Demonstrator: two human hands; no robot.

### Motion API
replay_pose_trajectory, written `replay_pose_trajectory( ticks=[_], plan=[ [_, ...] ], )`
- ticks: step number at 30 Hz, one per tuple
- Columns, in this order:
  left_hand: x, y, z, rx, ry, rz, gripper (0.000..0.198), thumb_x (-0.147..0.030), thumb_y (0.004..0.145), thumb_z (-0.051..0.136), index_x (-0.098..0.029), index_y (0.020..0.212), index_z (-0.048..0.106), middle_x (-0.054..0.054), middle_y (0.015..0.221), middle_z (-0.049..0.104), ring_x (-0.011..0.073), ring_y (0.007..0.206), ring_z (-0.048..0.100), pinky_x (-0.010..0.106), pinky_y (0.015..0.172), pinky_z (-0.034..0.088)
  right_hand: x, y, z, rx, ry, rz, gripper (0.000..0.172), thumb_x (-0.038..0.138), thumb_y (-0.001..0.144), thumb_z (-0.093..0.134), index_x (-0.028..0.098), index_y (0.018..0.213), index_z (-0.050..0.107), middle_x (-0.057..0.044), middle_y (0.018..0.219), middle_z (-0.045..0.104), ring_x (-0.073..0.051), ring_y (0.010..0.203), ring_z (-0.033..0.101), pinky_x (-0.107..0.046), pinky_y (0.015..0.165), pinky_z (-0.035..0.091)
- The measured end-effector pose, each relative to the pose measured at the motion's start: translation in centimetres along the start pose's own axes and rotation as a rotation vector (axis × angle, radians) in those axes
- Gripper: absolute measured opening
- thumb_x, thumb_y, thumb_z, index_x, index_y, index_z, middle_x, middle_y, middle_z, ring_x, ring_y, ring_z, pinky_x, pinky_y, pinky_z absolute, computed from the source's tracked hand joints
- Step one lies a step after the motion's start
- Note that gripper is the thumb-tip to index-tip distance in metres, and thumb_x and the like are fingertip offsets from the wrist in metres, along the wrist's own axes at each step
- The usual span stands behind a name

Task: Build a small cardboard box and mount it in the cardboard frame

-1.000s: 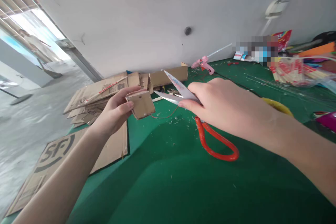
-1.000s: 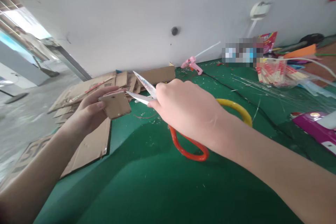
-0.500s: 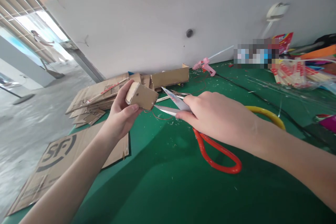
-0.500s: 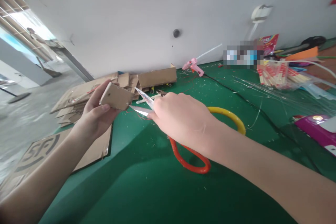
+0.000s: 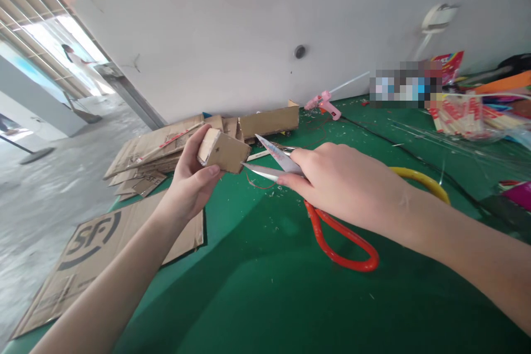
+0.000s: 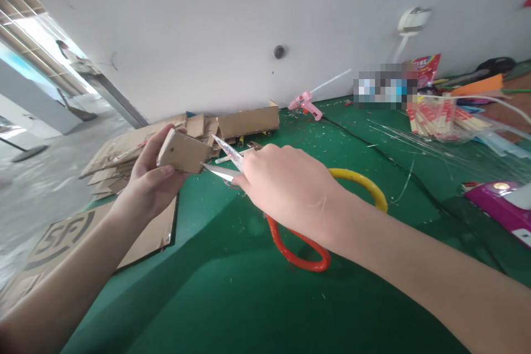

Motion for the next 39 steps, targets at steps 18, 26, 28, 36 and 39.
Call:
replay_pose_trajectory(
  ticks=[18,26,28,36,39],
  plan=[
    [-0.7,-0.8,0.7,-0.089,0.305,0.349,0.073,-0.033,0.062,0.081,-0.032,0.125,0.045,0.004,0.135,0.045,0.0292,0.127,0.042,0.047,0.110,0.036,-2.1,2.0,3.4,0.393,0.828,0.084,0.045,0.054,0.089,0.047,0.016,0.067,0.055,-0.001,0.056,0.056,-0.008,0.044,0.046,-0.021,0.040,0.028],
    [-1.9,-1.2,1.9,-0.127,0.441,0.420,0.070,-0.040,0.063,0.080,-0.029,0.121,0.042,0.005,0.128,0.046,0.0272,0.123,0.044,0.044,0.109,0.035,-1.6,2.4,4.5,0.467,0.991,0.116,0.045,0.054,0.089,0.047,0.016,0.065,0.053,0.000,0.054,0.055,-0.007,0.041,0.045,-0.020,0.036,0.027],
    [-1.6,-1.2,2.0,-0.118,0.455,0.412,0.070,-0.039,0.064,0.079,-0.028,0.121,0.040,0.006,0.128,0.045,0.0271,0.124,0.044,0.045,0.109,0.034,-1.7,2.3,4.1,0.340,0.813,0.085,0.045,0.054,0.089,0.047,0.015,0.068,0.057,-0.001,0.054,0.056,-0.008,0.041,0.045,-0.021,0.039,0.028],
    [-0.4,-1.6,2.4,-0.138,0.461,0.373,0.070,-0.029,0.067,0.078,-0.030,0.124,0.038,0.006,0.134,0.041,0.0276,0.128,0.041,0.046,0.108,0.037,0.2,0.6,2.1,-0.113,0.012,0.039,0.030,0.037,0.093,0.046,0.013,0.083,0.061,-0.009,0.062,0.062,-0.020,0.051,0.058,-0.027,0.043,0.024],
    [-0.8,-1.6,2.4,-0.153,0.470,0.305,0.072,-0.025,0.065,0.078,-0.031,0.126,0.040,0.007,0.136,0.041,0.0290,0.126,0.042,0.046,0.102,0.044,1.2,-0.2,1.7,-0.167,-0.161,-0.002,0.029,0.033,0.095,0.043,0.011,0.088,0.060,-0.010,0.056,0.060,-0.022,0.047,0.058,-0.027,0.042,0.023]
  ],
)
Point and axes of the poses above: each hand's wrist, its own y-axis towards the middle knuckle, its own z-axis out of the palm, x = y × z, the point moved 4 cm from there along y, towards the middle knuckle
